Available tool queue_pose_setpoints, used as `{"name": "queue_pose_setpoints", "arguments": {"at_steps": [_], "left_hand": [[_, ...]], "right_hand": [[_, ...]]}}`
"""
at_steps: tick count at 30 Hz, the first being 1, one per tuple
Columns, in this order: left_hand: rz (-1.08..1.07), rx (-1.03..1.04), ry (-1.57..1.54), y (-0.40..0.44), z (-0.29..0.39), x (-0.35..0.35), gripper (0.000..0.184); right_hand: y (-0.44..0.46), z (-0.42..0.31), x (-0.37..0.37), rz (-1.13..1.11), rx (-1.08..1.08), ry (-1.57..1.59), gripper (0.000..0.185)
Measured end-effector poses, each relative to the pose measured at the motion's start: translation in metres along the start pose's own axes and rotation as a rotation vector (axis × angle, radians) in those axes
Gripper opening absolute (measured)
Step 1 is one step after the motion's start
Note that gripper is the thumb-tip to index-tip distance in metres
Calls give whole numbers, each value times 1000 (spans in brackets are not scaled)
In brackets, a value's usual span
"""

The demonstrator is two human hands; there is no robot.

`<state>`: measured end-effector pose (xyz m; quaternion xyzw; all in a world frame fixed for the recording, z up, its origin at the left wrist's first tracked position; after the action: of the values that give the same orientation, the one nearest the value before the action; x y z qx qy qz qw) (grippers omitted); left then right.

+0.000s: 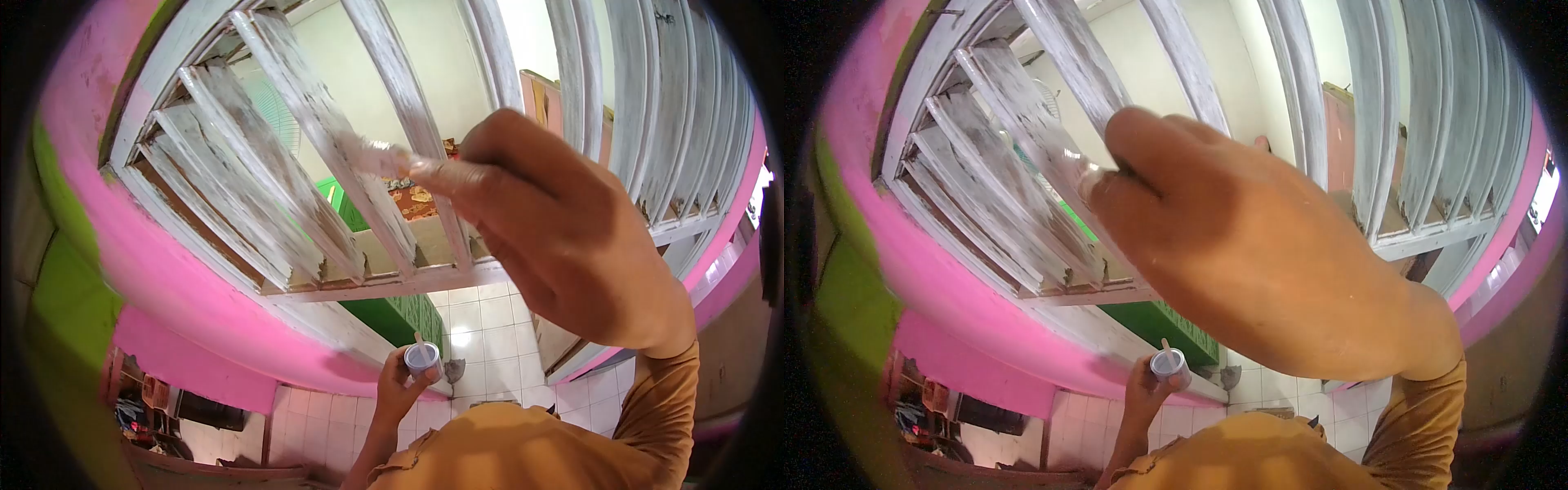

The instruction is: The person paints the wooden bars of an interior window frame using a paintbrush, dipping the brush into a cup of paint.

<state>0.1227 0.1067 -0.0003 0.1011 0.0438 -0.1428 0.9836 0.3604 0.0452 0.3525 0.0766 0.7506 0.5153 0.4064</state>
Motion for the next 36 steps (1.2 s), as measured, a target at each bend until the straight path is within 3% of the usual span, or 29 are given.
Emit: {"name": "queue_pose_setpoints", "arguments": {"at_steps": [3, 4, 7, 10, 12, 13, 15, 19, 21, 23, 25, 32, 35, 36], "left_hand": [[15, -30, -20, -1, 3, 2, 57], [21, -46, -26, -1, 3, 2, 56], [32, -59, -34, -3, 3, 3, 55], [26, -51, -23, -3, 1, 3, 55], [17, -48, -15, -3, 1, 3, 55], [21, -57, -20, -3, 1, 3, 55], [28, -66, -29, -2, 0, 4, 55], [21, -93, -29, 0, 0, 6, 57], [24, -106, -26, 1, 1, 5, 57], [17, -112, 1, 3, 0, 6, 59], [15, -105, -28, 4, -7, 7, 60], [-1, -104, -84, 10, -3, 15, 59], [-8, -110, -105, 12, -5, 18, 59], [-2, -100, -116, 13, -3, 19, 59]], "right_hand": [[-8, -8, 10, -75, -78, 115, 34], [-14, 4, 22, -200, 205, 244, 33], [-34, 7, 39, -363, 248, 202, 30], [-45, 21, 48, -368, 377, 148, 28], [-38, 4, 48, -379, 34, 3, 29], [-37, 2, 49, -380, 36, 3, 29], [-37, 16, 49, -295, 369, 214, 37], [-44, 20, 52, -338, 427, 189, 43], [-45, -3, 47, -271, -5, 70, 41], [-49, 12, 52, -333, 256, 164, 44], [-44, 4, 40, -146, 24, 141, 50], [-65, 0, 17, -99, 40, 129, 49], [-74, -7, -10, 58, -41, 63, 46], [-78, -7, -19, 123, 41, 95, 44]]}}
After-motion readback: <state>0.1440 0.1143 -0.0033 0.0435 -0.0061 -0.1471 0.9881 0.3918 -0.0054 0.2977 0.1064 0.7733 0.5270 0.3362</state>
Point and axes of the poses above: each hand's wrist, its own y-axis towards the middle knuckle, its own x-axis out of the palm, z = x × y, the point moved 7 cm from there along y, towards the middle knuckle, and after that the axes turned 5 degrees about y, right-handed, at the moved point
